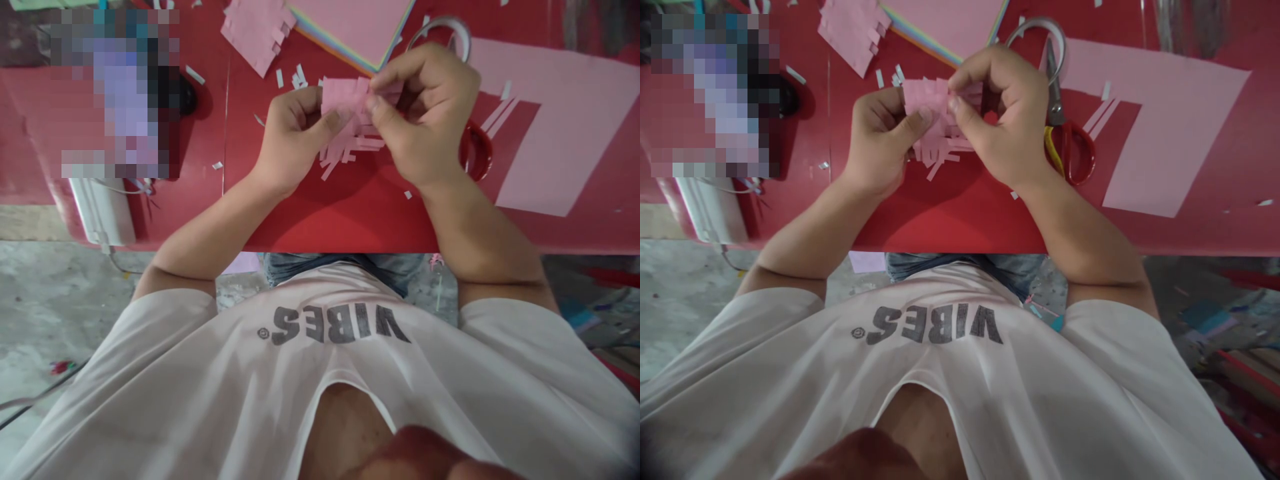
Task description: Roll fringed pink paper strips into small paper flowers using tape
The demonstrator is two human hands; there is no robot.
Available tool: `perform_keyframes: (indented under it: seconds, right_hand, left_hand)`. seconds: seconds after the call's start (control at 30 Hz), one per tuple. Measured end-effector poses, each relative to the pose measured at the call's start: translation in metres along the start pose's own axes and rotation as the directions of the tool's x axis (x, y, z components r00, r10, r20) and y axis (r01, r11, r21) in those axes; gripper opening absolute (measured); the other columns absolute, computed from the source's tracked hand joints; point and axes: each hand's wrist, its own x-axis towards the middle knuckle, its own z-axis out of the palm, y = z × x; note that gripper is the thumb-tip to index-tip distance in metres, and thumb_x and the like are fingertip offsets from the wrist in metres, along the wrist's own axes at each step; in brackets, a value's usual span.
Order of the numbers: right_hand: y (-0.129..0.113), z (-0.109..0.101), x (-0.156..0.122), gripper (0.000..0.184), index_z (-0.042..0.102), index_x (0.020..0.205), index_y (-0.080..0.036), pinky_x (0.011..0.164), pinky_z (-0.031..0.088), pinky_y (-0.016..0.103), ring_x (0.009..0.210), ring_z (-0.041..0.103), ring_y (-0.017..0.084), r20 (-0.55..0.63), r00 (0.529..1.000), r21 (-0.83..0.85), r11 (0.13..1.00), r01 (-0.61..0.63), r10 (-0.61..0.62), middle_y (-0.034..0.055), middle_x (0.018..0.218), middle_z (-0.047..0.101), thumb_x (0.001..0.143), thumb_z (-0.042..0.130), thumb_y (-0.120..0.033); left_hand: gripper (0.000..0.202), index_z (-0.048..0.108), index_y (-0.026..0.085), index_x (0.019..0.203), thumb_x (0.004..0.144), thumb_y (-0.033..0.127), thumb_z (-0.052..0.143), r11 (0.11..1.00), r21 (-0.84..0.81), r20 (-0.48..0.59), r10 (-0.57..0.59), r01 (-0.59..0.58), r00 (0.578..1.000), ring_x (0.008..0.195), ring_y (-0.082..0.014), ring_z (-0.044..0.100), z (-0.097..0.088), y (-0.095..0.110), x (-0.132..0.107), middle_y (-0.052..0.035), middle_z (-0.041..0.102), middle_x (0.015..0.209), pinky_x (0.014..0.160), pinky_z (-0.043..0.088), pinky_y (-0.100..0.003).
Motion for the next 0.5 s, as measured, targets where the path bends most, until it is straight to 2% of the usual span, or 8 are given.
perform_keyframes:
  seconds: [0.1,0.3,0.4,0.5]
  right_hand:
    - [-0.004,0.0,-0.002,0.013,0.071,0.097,-0.039,0.059,0.042,0.039,0.07,0.058,0.021,0.03,0.999,0.004,1.0,-0.02,0.02,-0.0011,0.085,0.068,0.089,0.07,-0.05]
    - [-0.011,-0.003,-0.004,0.014,0.071,0.105,-0.039,0.069,0.051,0.041,0.081,0.065,0.022,0.091,0.996,-0.095,0.995,-0.014,0.022,-0.0015,0.097,0.073,0.092,0.068,-0.042]
    - [-0.013,-0.004,-0.004,0.016,0.072,0.107,-0.038,0.077,0.055,0.042,0.087,0.068,0.022,0.097,0.995,-0.055,0.998,0.019,-0.013,-0.0024,0.099,0.075,0.092,0.068,-0.034]
    - [-0.013,-0.003,-0.005,0.018,0.074,0.106,-0.036,0.076,0.055,0.04,0.085,0.069,0.021,0.082,0.996,-0.031,0.999,0.031,-0.028,-0.0018,0.098,0.075,0.09,0.069,-0.029]
  left_hand:
    - [0.008,0.081,0.023,0.091,0.089,0.029,0.076,0.999,-0.036,0.008,-0.02,0.02,1.0,0.072,-0.0157,0.067,0.0,-0.001,-0.001,-0.0032,0.076,0.084,0.067,0.052,-0.031]
    - [0.009,0.082,0.026,0.091,0.086,0.033,0.08,0.999,-0.027,0.03,-0.03,0.031,0.999,0.073,-0.0175,0.07,-0.001,-0.007,-0.003,-0.003,0.076,0.083,0.065,0.054,-0.031]
    - [0.009,0.082,0.028,0.091,0.085,0.035,0.081,0.999,-0.013,0.027,-0.052,0.052,0.998,0.075,-0.0188,0.071,-0.001,-0.007,-0.003,-0.0024,0.077,0.084,0.069,0.056,-0.032]
    - [0.009,0.082,0.029,0.092,0.085,0.036,0.081,0.997,-0.006,0.03,-0.073,0.073,0.997,0.075,-0.0186,0.07,-0.001,-0.005,-0.003,-0.0016,0.077,0.084,0.071,0.057,-0.032]
